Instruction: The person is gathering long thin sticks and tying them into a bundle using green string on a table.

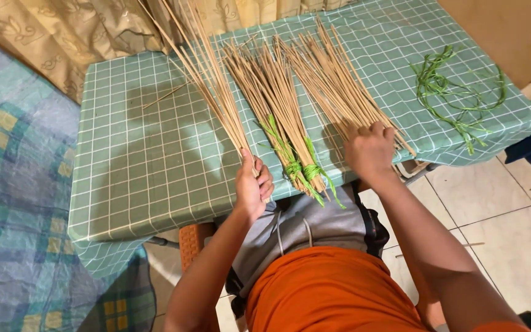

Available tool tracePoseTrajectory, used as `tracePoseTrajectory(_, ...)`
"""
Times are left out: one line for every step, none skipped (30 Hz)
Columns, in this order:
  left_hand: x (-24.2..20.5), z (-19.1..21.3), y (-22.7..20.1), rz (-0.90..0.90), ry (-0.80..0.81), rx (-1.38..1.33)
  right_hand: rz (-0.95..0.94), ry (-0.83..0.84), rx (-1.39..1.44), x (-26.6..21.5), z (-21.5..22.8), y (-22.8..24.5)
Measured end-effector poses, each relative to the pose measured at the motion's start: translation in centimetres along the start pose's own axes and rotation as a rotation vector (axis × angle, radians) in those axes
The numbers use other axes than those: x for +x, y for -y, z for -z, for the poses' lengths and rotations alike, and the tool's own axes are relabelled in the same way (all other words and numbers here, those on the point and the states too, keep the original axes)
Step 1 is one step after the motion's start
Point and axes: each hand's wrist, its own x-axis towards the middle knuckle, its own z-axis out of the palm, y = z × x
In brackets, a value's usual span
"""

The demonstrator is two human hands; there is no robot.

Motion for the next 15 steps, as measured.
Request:
tracePoseTrajectory(0.1,0.1,0.1,-0.001,0.005,0.001,-0.003,-0.003,-0.003,0.1,0.7,0.3)
tracePoseTrajectory(0.2,0.2,0.2,0.002,-0.003,0.005,0.022,0.015,0.013,0.2,1.4,0.5)
tracePoseTrajectory(0.2,0.3,0.3,0.005,-0.01,0.008,0.048,0.033,0.028,0.3,2.1,0.8)
tracePoseTrajectory(0.2,0.3,0.3,0.003,-0.006,0.009,0.046,0.029,0.025,0.2,1.9,0.8)
tracePoseTrajectory(0.2,0.3,0.3,0.012,-0.008,0.005,0.031,0.058,0.015,0.0,1.7,0.7)
tracePoseTrajectory(0.3,0.3,0.3,0.022,-0.008,0.001,0.015,0.088,0.005,-0.1,1.5,0.7)
tracePoseTrajectory(0.2,0.3,0.2,0.021,-0.002,0.003,0.011,0.084,0.001,-0.1,0.8,0.7)
tracePoseTrajectory(0.1,0.2,0.1,0.021,-0.009,0.007,-0.031,0.075,-0.033,-0.1,0.2,0.5)
tracePoseTrajectory(0.1,0.1,0.0,0.022,-0.016,0.011,-0.074,0.065,-0.066,-0.2,-0.4,0.3)
tracePoseTrajectory(0.0,-0.1,-0.1,0.024,-0.007,0.012,-0.08,0.063,-0.073,-0.3,-1.4,0.1)
tracePoseTrajectory(0.0,-0.2,-0.2,0.026,-0.016,0.016,-0.099,0.056,-0.064,-0.4,-2.3,-0.1)
tracePoseTrajectory(-0.1,-0.3,-0.3,0.031,-0.025,0.022,-0.121,0.05,-0.055,-0.7,-3.2,-0.2)
tracePoseTrajectory(0.0,-0.2,-0.2,0.035,-0.016,0.025,-0.128,0.051,-0.062,-0.5,-2.9,-0.1)
tracePoseTrajectory(0.1,-0.1,-0.1,0.038,-0.023,0.027,-0.144,0.055,-0.036,-0.4,-2.5,-0.1)
tracePoseTrajectory(0.2,0.0,0.0,0.041,-0.03,0.03,-0.159,0.058,-0.01,-0.2,-2.2,0.0)
